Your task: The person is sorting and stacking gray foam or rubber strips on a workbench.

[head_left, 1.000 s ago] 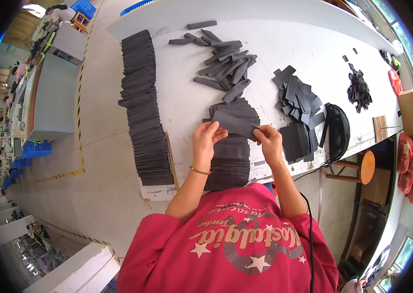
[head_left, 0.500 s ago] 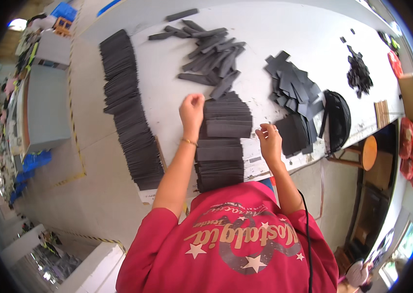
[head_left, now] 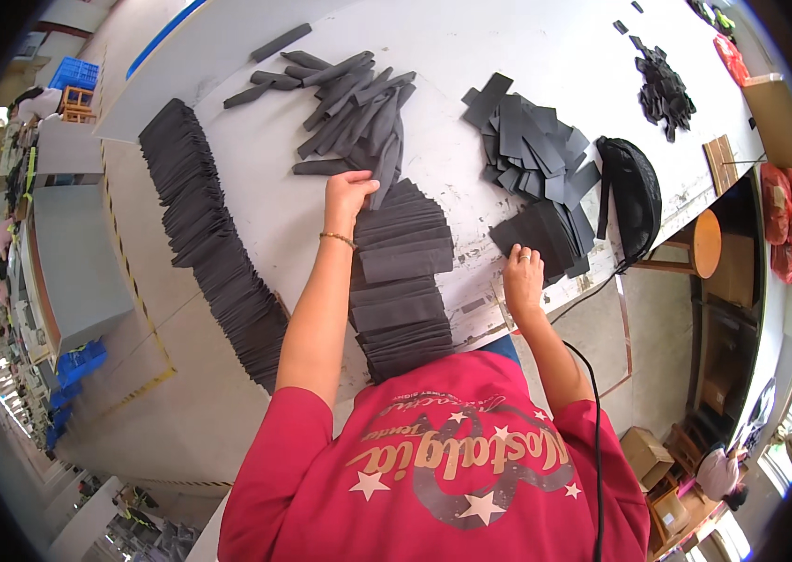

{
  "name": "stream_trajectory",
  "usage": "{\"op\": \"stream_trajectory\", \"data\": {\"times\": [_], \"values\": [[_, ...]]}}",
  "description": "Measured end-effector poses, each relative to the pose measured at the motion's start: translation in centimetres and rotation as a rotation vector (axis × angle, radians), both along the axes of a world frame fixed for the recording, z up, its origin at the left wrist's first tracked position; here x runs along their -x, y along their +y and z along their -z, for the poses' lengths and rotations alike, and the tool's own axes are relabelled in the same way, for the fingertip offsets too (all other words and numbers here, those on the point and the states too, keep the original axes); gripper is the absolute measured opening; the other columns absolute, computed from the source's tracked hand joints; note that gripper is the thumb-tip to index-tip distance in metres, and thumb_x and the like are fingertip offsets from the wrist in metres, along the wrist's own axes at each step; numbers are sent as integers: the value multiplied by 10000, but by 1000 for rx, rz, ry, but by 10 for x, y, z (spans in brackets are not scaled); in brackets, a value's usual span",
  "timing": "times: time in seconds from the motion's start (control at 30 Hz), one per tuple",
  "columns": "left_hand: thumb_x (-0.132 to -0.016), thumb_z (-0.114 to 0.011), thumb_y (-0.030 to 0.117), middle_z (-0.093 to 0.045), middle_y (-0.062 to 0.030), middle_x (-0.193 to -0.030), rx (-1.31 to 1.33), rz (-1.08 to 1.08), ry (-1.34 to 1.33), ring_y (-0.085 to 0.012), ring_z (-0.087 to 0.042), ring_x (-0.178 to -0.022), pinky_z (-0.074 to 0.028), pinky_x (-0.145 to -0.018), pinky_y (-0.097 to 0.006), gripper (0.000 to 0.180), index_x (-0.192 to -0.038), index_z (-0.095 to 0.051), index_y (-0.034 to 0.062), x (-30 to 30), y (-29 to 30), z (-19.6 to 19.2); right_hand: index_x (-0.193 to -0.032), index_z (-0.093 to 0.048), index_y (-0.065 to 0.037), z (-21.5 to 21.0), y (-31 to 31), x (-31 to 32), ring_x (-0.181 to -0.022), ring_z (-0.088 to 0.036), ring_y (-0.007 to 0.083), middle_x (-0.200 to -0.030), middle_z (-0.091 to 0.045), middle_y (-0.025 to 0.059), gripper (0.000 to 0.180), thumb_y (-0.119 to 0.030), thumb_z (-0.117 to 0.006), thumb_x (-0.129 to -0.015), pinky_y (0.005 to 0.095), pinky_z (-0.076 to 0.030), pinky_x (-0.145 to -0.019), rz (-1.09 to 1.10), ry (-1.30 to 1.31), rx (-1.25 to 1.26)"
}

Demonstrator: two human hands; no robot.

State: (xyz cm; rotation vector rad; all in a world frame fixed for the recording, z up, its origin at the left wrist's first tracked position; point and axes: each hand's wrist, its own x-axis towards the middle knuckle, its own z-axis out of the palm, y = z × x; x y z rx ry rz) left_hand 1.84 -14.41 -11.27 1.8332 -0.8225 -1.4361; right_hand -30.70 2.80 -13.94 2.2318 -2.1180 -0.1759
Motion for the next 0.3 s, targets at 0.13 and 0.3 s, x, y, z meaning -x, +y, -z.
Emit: {"op": "stream_trajectory", "data": {"times": [0.13,0.3], "values": [[-769,-773,59,-692,-50,-849,-72,-193,401,-144,-647,-712,-493,-642,-272,232,-972,-665,30,-17,23,-23,-902,-604,-30,-3,6,5,-927,-522,272,-948,-570,109,186,-149,-607,-760,403,-406,-770,-155,-94,25],[-802,-754,94,-683,-29,-868,101,-315,574,-144,-623,-816,-461,-772,-310,166,-923,-644,67,-37,60,-29,-886,-566,-52,-8,7,6,-973,-511,289,-961,-550,109,273,-179,-707,-690,439,-402,-810,-128,-174,66]]}}
